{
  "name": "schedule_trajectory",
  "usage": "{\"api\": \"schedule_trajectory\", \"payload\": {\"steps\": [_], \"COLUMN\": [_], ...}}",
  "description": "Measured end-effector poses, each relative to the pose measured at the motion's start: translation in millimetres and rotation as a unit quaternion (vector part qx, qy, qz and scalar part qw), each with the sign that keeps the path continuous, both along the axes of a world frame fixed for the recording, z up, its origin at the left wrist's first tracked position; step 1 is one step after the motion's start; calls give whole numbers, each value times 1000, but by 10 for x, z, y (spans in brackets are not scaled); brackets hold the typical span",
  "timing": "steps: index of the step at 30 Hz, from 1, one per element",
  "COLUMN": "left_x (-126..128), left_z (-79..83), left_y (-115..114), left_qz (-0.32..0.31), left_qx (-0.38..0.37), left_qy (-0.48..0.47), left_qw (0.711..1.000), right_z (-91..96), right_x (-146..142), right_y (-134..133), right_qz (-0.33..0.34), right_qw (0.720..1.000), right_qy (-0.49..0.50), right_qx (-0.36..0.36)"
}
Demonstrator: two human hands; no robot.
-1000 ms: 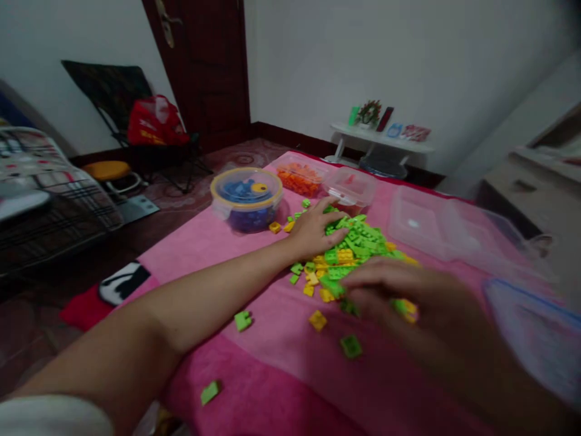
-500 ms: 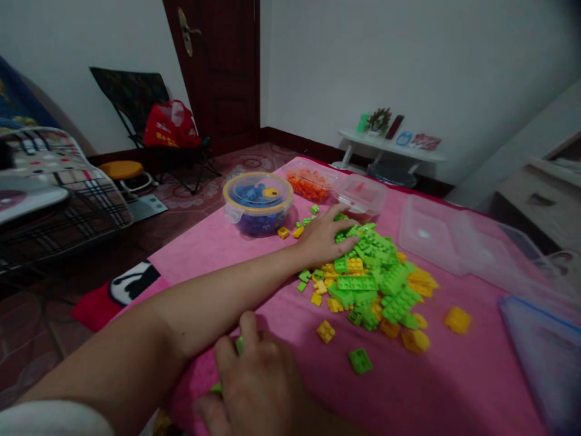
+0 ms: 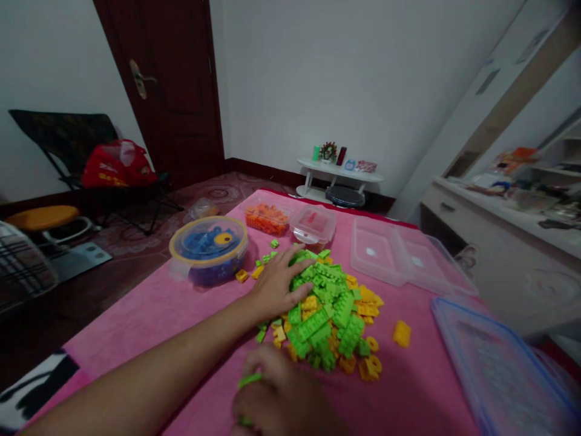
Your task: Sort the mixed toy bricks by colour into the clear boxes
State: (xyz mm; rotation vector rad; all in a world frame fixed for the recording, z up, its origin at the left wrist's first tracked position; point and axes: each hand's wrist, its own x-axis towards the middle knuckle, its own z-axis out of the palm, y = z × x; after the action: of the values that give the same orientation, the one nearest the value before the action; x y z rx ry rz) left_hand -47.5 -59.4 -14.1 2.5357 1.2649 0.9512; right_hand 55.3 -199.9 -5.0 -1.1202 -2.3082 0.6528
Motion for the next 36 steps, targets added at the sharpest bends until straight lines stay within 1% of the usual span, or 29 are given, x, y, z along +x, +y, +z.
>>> {"api": "schedule_trajectory", "payload": {"steps": [1,2,3,4,6,8,9,11,13,15,17,19,21,24,26,29,32,34,36], "left_x": [11,30,55,87,166,239,261,252,158,4,-148,-233,-223,-100,-35,-61,-207,-346,-531], "left_z": [29,58,86,112,159,198,216,245,262,259,232,189,148,121,135,213,339,428,509], "left_y": [-39,-73,-96,-105,-72,15,64,141,148,74,-49,-168,-238,-220,-164,-133,-210,-261,-254], "left_qz": [-4,-9,-12,-14,-17,-22,-27,-45,-66,-78,-77,-77,-78,-82,-73,-59,-85,-103,-88], "left_qx": [-7,-14,-20,-26,-36,-45,-49,-61,-79,-99,-112,-116,-112,-108,-113,-133,-146,-129,-80], "left_qy": [22,43,63,81,109,133,145,167,185,193,191,188,186,184,184,181,162,140,112], "left_qw": [1000,999,998,996,993,990,988,983,977,973,972,972,973,973,974,973,972,976,987], "right_z": [109,197,256,283,250,143,82,-23,-91,-131,-153,-151,-116,-31,2,-27,-133,-207,-256], "right_x": [220,430,621,784,1019,1144,1179,1229,1281,1333,1347,1291,1174,997,951,1007,1138,1223,1293], "right_y": [128,253,370,478,666,826,895,1001,1039,998,902,804,765,863,983,1109,1111,1077,1053], "right_qz": [18,8,-52,-96,-164,-194,-198,-196,-190,-197,-215,-222,-210,-173,-171,-204,-219,-201,-177], "right_qw": [997,990,985,978,965,954,953,959,966,964,957,953,955,958,954,942,929,930,934], "right_qy": [43,77,88,79,17,-43,-62,-86,-110,-140,-161,-170,-173,-188,-205,-232,-243,-233,-217], "right_qx": [68,120,142,165,202,224,221,184,138,115,112,113,119,133,133,131,172,201,220]}}
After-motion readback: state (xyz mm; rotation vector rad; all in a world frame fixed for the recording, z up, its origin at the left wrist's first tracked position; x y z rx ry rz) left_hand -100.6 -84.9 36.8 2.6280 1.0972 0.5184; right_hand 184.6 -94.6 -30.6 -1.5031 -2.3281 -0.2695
